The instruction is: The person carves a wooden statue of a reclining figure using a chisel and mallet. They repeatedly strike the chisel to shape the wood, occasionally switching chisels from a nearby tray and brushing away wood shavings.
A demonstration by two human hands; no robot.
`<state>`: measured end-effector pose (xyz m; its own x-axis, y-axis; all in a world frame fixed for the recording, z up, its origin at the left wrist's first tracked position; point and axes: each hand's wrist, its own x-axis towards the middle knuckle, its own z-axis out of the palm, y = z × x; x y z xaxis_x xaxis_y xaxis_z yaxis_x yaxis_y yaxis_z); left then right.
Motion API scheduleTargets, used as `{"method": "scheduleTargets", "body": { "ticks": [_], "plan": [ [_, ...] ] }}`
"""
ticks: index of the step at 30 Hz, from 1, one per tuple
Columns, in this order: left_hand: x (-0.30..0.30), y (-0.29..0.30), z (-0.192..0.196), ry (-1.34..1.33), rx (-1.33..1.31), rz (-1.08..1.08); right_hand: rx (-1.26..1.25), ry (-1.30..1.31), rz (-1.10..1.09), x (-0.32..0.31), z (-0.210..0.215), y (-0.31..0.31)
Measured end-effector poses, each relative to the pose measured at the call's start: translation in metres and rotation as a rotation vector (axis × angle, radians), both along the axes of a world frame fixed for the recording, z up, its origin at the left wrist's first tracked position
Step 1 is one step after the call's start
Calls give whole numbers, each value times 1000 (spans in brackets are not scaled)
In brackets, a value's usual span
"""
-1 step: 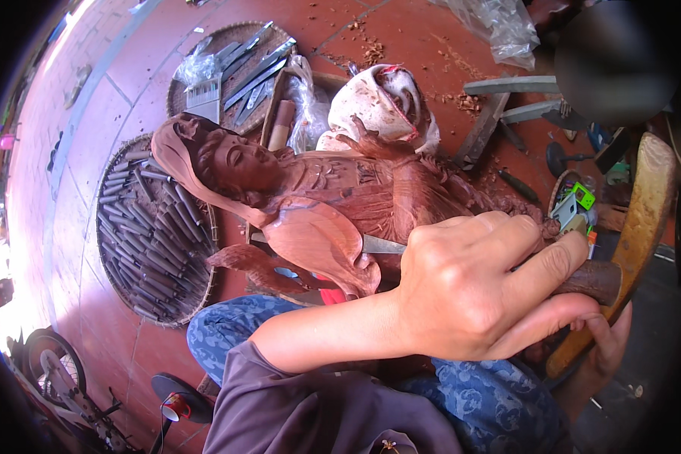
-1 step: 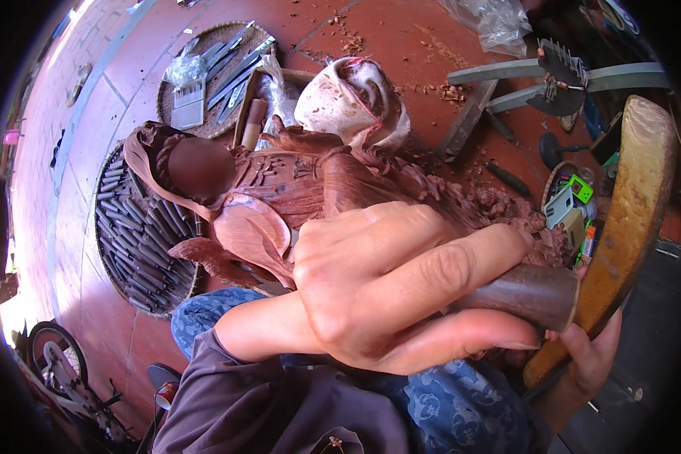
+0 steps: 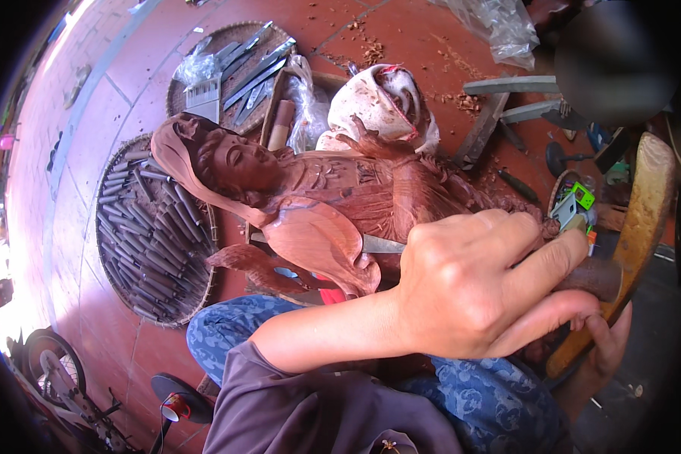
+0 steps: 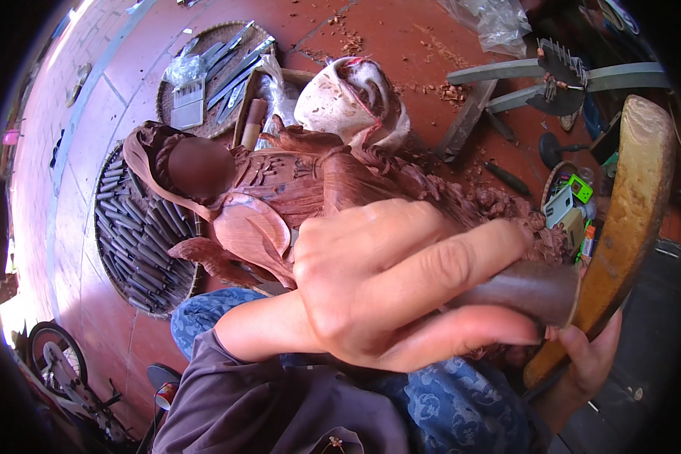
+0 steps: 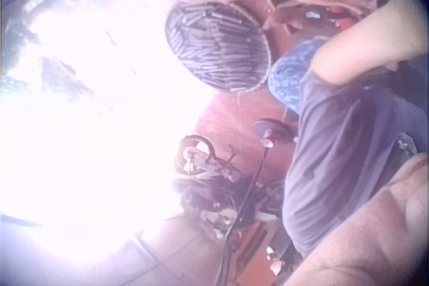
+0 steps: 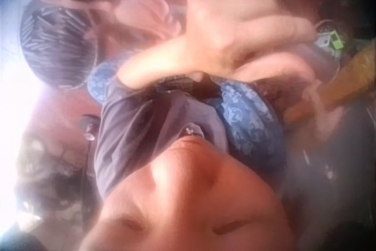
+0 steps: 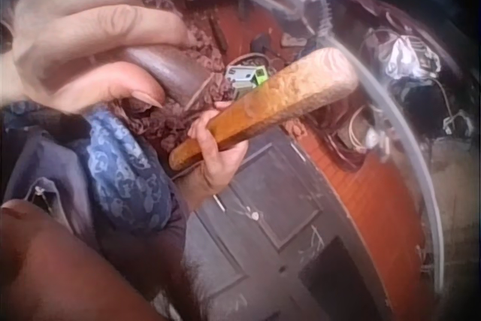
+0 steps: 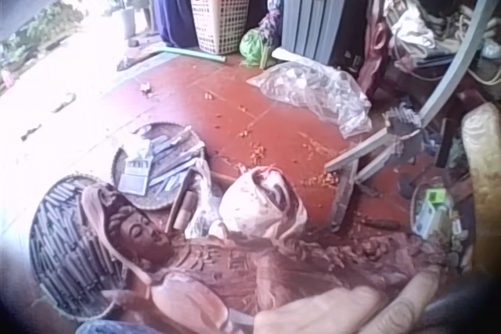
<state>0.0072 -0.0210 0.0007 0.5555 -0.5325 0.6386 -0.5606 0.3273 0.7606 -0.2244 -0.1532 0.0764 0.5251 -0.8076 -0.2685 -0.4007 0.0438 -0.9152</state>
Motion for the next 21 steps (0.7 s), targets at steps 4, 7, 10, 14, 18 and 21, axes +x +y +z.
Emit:
{"method": "scheduleTargets", "body": {
  "ticks": [4, 7, 10, 14, 18, 21],
  "plan": [
    [7, -2, -2, 10, -63, 26, -69, -79, 71, -11, 2, 3],
    [12, -3, -5, 62, -164, 37, -421, 86, 116, -7, 4, 17],
    [10, -12, -11, -7, -283, 178, -741, 326, 288, -13, 6, 21],
    [11, -11, -13, 26, -267, 123, -773, 341, 314, -2, 10, 27],
    [11, -10, -9, 61, -269, 103, -965, 461, 393, -3, 6, 17],
    [-5, -10, 6, 78, -301, -62, -747, 349, 344, 0, 4, 20]
  ]
}}
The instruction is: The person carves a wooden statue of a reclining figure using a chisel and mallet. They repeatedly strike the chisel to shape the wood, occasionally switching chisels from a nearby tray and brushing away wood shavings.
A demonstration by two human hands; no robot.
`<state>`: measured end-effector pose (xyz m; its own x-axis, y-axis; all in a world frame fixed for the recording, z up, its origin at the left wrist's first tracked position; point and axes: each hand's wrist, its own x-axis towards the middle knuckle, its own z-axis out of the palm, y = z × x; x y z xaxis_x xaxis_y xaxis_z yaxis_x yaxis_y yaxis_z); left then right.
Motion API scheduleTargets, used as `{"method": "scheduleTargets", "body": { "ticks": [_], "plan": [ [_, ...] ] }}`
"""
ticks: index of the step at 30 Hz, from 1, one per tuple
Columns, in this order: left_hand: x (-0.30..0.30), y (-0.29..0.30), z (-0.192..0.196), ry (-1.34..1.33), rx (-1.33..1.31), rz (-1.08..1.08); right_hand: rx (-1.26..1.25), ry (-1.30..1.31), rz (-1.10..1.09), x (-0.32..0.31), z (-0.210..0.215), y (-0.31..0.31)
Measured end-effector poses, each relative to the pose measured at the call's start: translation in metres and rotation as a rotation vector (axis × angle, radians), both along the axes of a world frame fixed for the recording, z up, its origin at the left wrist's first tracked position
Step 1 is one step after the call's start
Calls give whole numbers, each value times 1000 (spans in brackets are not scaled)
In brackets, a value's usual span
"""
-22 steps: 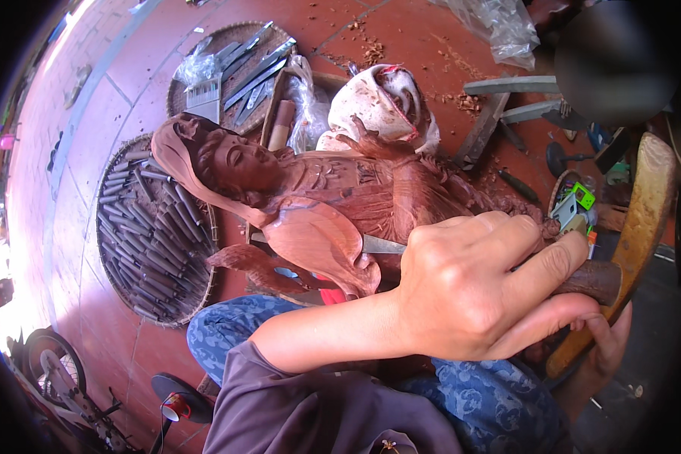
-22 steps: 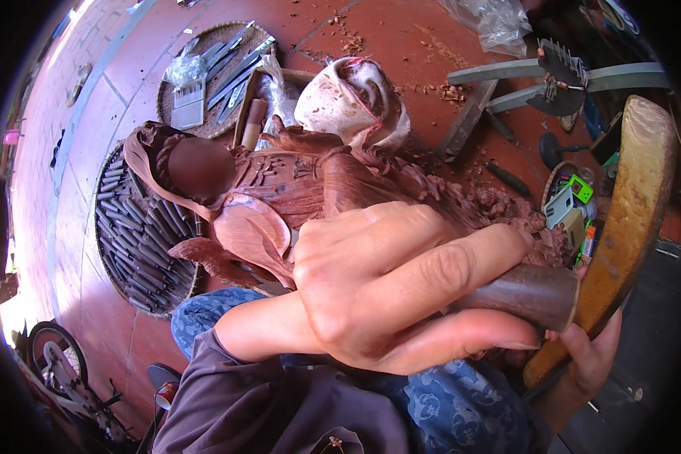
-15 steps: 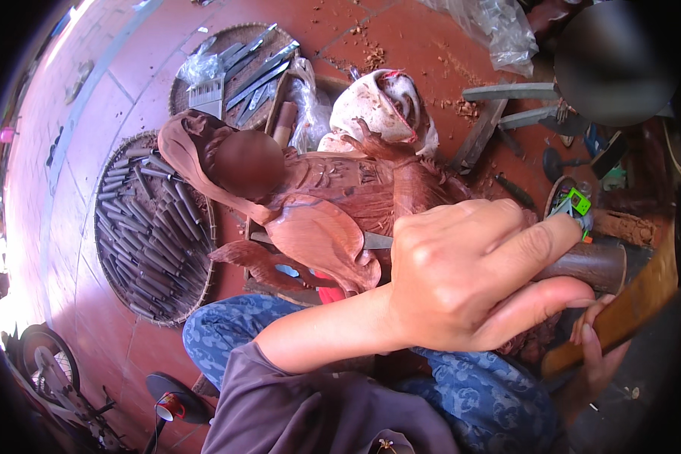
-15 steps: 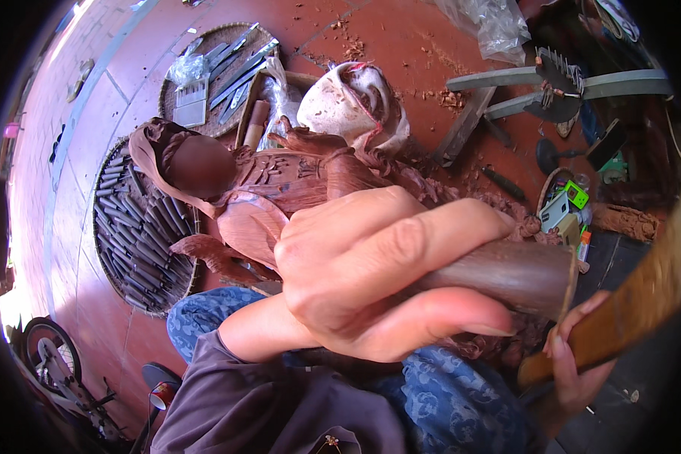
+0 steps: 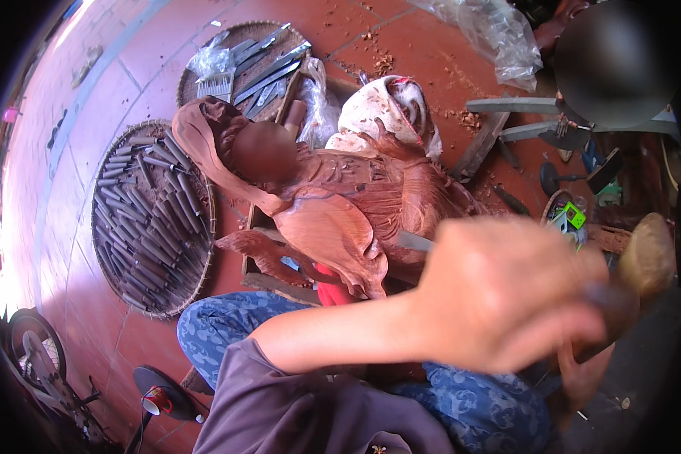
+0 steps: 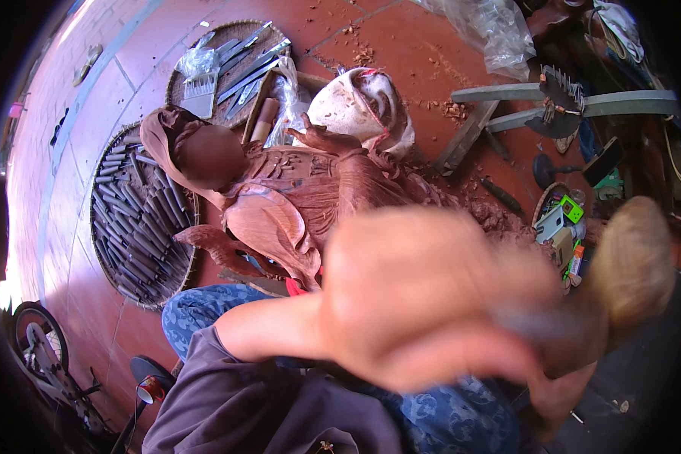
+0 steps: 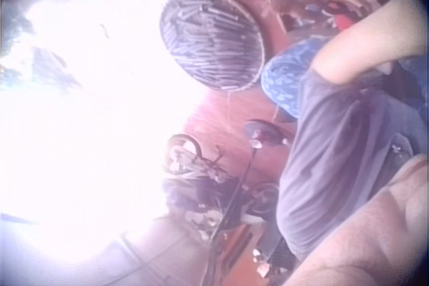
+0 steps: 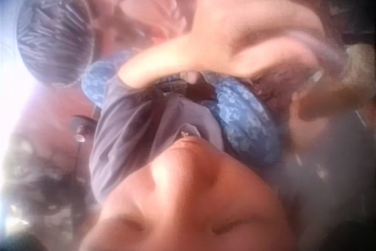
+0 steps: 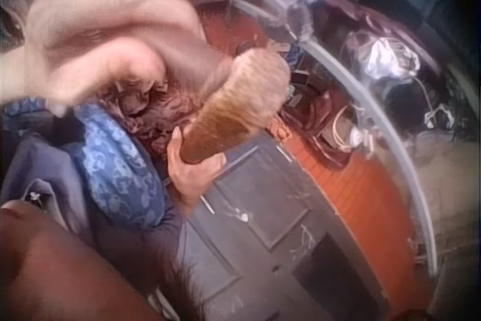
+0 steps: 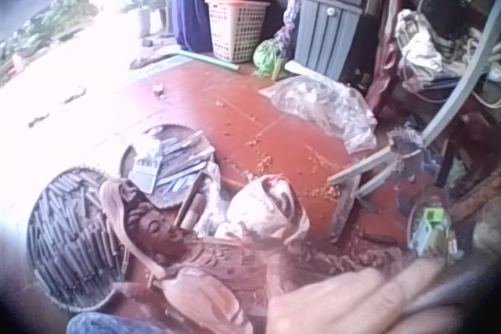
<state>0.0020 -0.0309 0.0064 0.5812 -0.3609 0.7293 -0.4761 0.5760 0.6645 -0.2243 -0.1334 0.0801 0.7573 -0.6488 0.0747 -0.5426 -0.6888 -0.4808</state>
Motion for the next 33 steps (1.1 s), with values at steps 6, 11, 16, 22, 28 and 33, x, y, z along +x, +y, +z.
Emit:
{"method": "scheduleTargets", "body": {
  "ticks": [6, 11, 16, 22, 28, 33],
  "plan": [
    [-13, 15, 0, -223, 353, -240, 514, -163, -137, -16, -16, -13],
    [-3, 16, -9, -229, 505, -255, 625, -224, -338, -40, -33, -7],
    [3, 15, -11, -164, 531, -216, 716, -40, -472, -33, -20, -5],
    [11, 19, 0, -32, 551, -347, 676, -113, -359, -35, -25, -6],
    [6, 12, -10, 15, 460, -221, 703, -90, -299, -16, -18, -1],
    [8, 16, -12, -62, 569, -246, 714, -99, -352, -17, -16, 4]
  ]
}}
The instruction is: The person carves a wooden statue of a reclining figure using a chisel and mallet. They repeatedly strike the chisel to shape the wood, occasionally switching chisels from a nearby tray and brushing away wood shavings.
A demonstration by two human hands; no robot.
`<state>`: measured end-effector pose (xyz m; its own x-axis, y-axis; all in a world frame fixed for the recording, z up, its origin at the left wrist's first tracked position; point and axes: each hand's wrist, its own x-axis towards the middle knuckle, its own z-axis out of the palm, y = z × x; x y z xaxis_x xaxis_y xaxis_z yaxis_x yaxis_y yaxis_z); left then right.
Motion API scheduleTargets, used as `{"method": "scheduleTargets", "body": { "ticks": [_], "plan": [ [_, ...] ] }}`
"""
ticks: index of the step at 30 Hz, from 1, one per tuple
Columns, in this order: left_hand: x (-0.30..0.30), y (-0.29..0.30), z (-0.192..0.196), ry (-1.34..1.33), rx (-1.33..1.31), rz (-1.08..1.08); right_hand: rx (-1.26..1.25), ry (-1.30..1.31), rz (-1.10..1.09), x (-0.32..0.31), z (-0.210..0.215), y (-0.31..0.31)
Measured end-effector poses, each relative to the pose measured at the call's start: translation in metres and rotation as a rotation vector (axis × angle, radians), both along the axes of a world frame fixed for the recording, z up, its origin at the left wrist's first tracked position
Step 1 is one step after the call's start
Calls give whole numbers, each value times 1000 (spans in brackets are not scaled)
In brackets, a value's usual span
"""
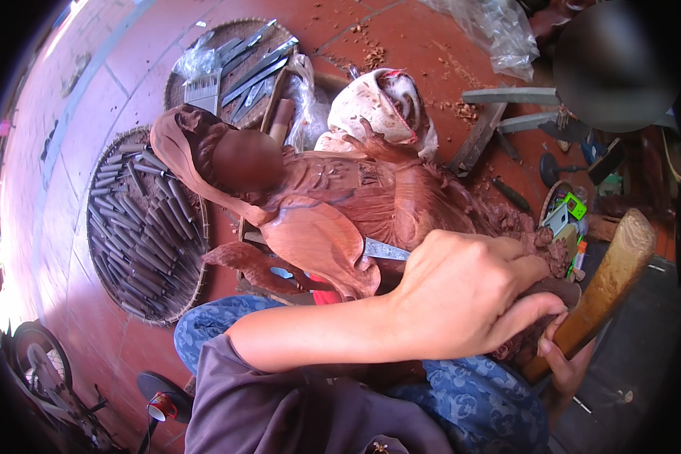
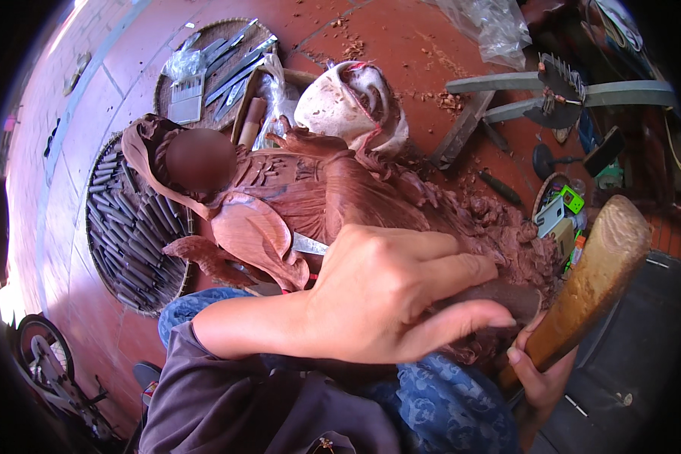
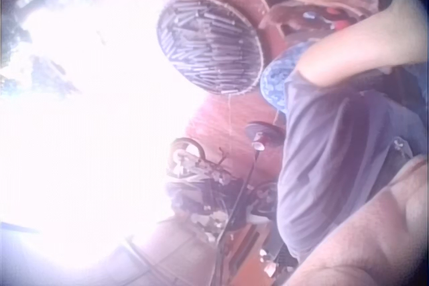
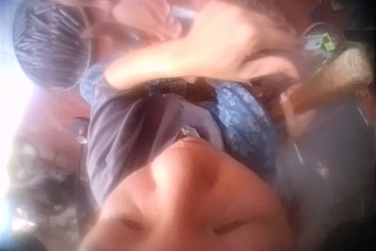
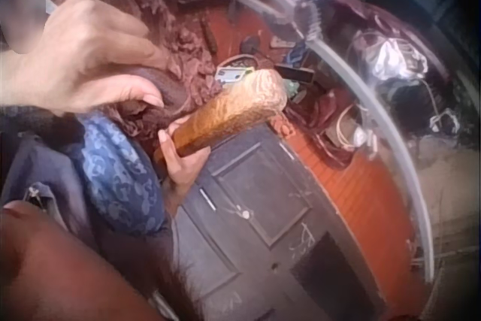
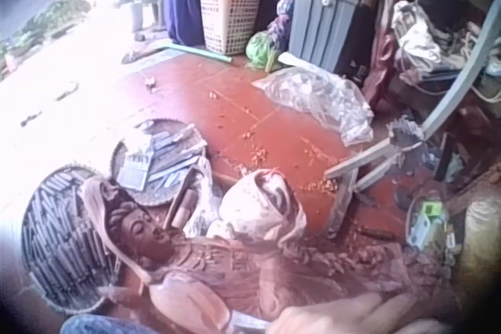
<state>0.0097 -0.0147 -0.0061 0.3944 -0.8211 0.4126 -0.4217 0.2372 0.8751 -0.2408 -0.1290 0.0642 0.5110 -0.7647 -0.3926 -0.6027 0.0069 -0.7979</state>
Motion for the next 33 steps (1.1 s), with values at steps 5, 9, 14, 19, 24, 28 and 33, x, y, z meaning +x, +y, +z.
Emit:
{"method": "scheduleTargets", "body": {
  "ticks": [5, 9, 14, 19, 24, 28, 33],
  "plan": [
    [1, 1, 0, -15, 47, -36, -387, 157, 232, 3, -12, 6],
    [4, -2, 2, 9, 43, -48, -216, 133, 125, 10, -10, 7],
    [-4, -5, 6, -199, -65, -221, -230, -9, 54, 4, -18, 6],
    [-1, -12, 8, -141, 189, -99, 8, 35, -8, 10, -10, -1],
    [2, -13, 1, -79, 206, -73, 28, 48, -23, 9, -15, -3],
    [5, -12, 5, -12, 211, -49, 66, 31, 52, 14, -12, -7],
    [6, -17, 2, 118, 160, -15, 49, 27, -45, 9, -17, -4]
  ]
}}
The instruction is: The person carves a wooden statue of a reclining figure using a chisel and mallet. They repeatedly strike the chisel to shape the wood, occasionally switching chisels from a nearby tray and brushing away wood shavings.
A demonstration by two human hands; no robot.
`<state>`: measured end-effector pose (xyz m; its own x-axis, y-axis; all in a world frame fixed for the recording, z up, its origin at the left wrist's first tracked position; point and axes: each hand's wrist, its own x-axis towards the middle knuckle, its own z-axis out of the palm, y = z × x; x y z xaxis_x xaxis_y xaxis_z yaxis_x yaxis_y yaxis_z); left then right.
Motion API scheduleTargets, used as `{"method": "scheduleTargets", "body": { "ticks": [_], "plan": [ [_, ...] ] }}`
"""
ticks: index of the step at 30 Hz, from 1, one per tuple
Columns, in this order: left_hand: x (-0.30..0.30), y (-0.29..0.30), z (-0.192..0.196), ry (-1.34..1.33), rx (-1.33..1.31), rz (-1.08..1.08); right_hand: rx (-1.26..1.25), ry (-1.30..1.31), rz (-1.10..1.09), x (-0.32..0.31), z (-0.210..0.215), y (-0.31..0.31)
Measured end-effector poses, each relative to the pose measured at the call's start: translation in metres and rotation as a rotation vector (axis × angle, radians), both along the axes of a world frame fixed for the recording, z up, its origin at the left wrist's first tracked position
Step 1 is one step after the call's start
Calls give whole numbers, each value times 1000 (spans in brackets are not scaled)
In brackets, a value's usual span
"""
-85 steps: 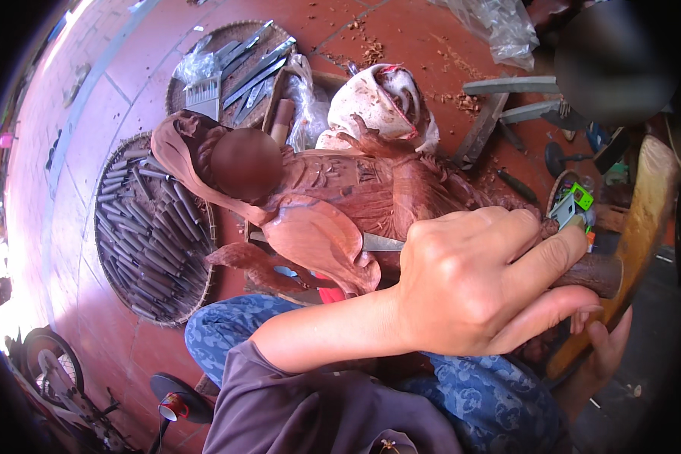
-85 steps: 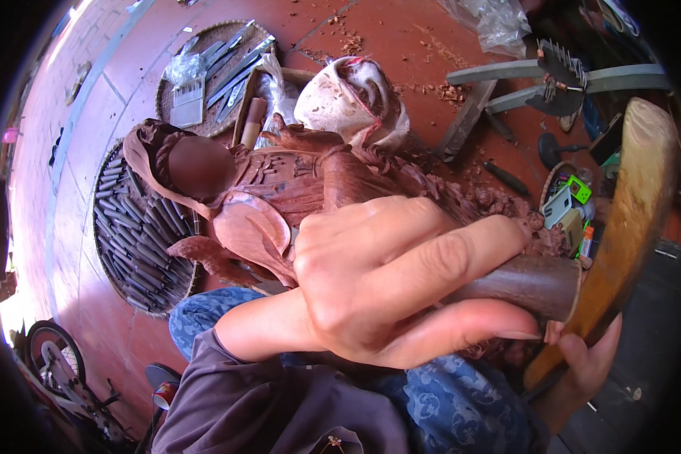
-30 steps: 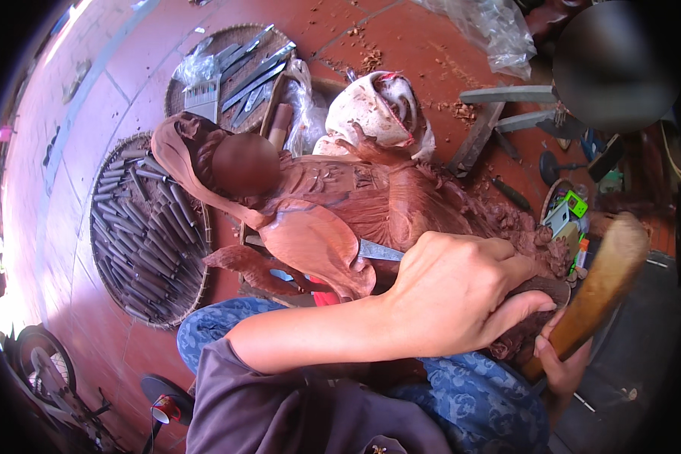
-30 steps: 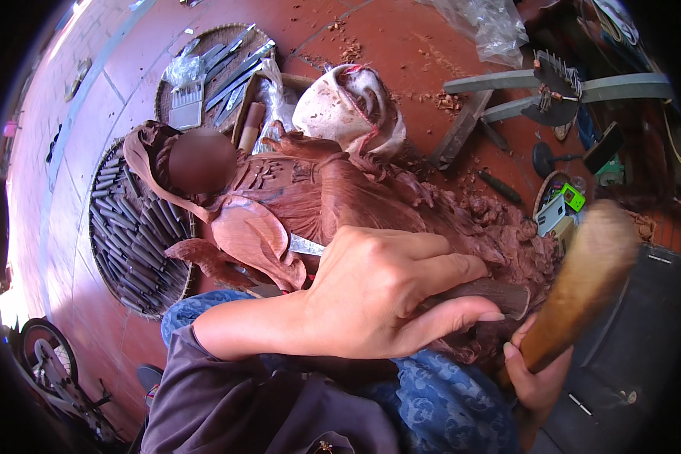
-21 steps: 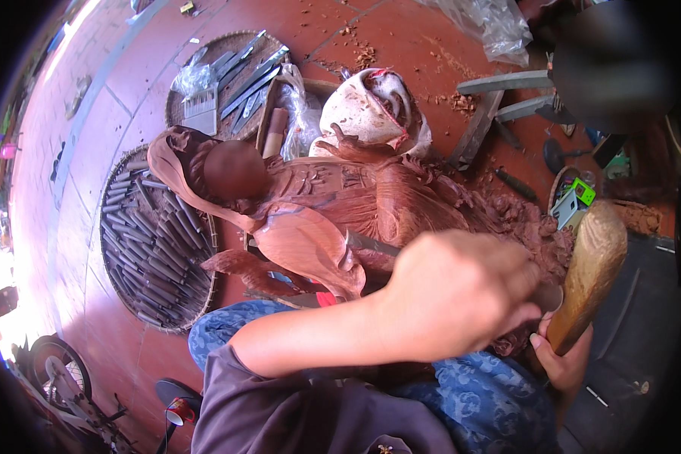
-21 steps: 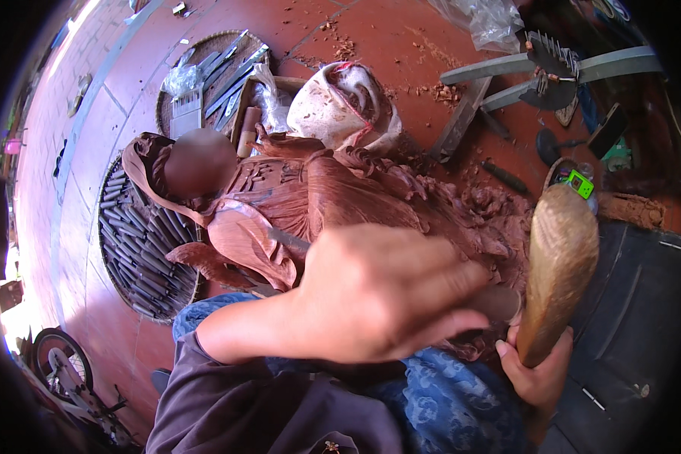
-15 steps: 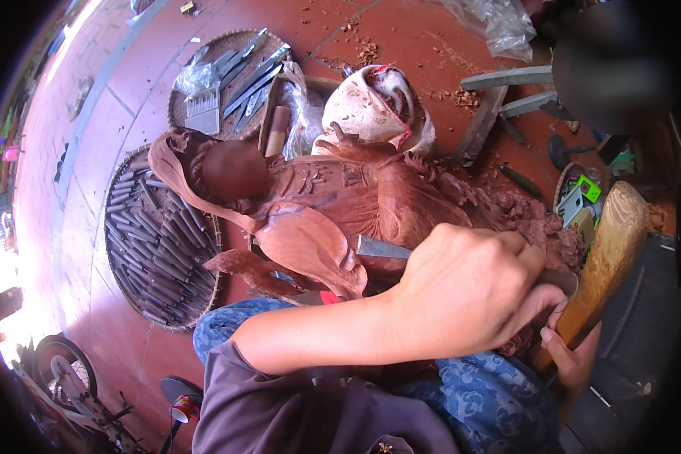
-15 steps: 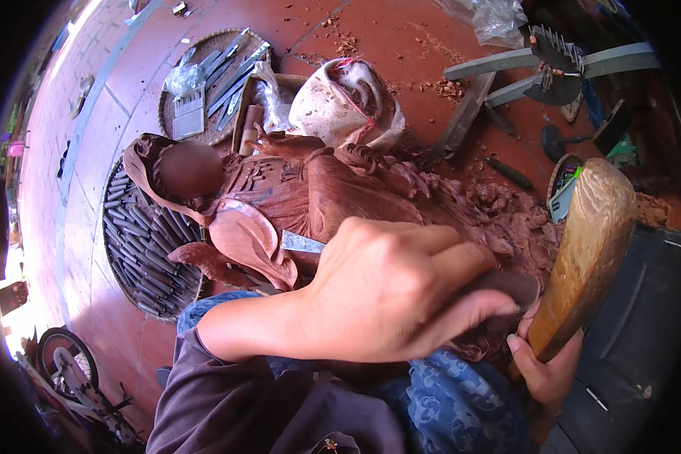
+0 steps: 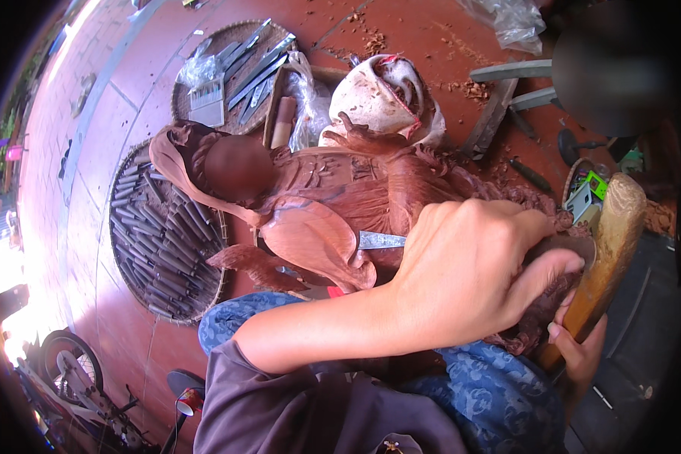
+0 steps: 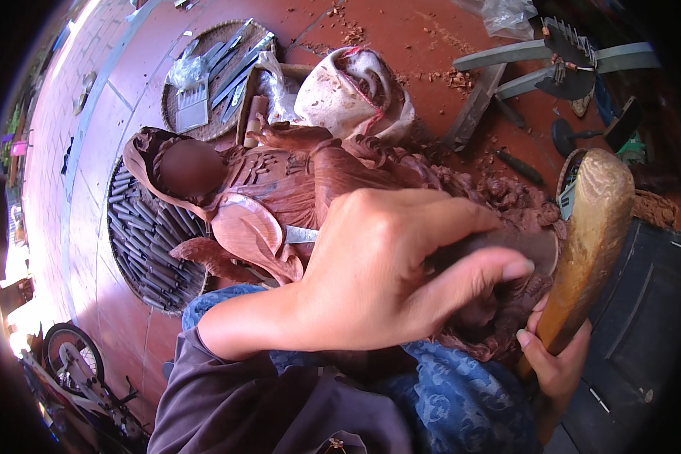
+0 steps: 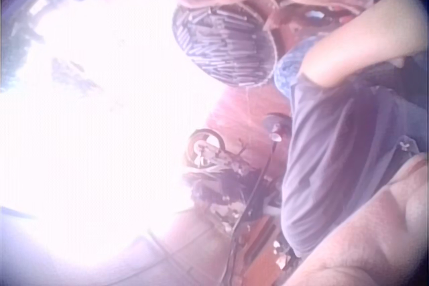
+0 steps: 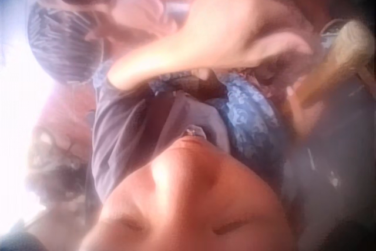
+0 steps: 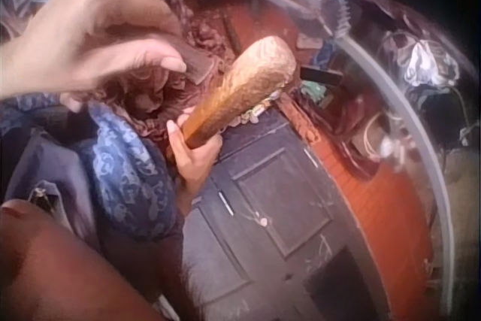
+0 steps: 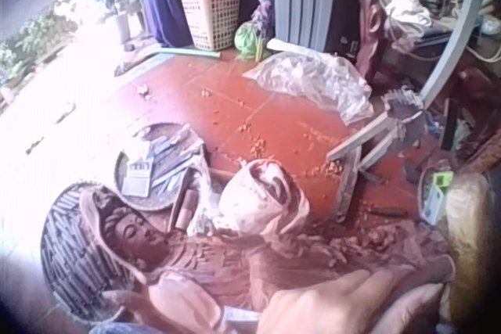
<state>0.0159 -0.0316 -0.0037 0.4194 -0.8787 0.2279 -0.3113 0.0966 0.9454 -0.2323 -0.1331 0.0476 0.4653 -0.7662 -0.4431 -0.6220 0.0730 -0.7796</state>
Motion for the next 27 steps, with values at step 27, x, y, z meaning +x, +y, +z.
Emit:
{"method": "scheduleTargets", "body": {
  "ticks": [27],
  "plan": [
    [-28, 12, 10, -218, -335, 71, -132, 9, -22, 6, 11, -15]
  ]
}}
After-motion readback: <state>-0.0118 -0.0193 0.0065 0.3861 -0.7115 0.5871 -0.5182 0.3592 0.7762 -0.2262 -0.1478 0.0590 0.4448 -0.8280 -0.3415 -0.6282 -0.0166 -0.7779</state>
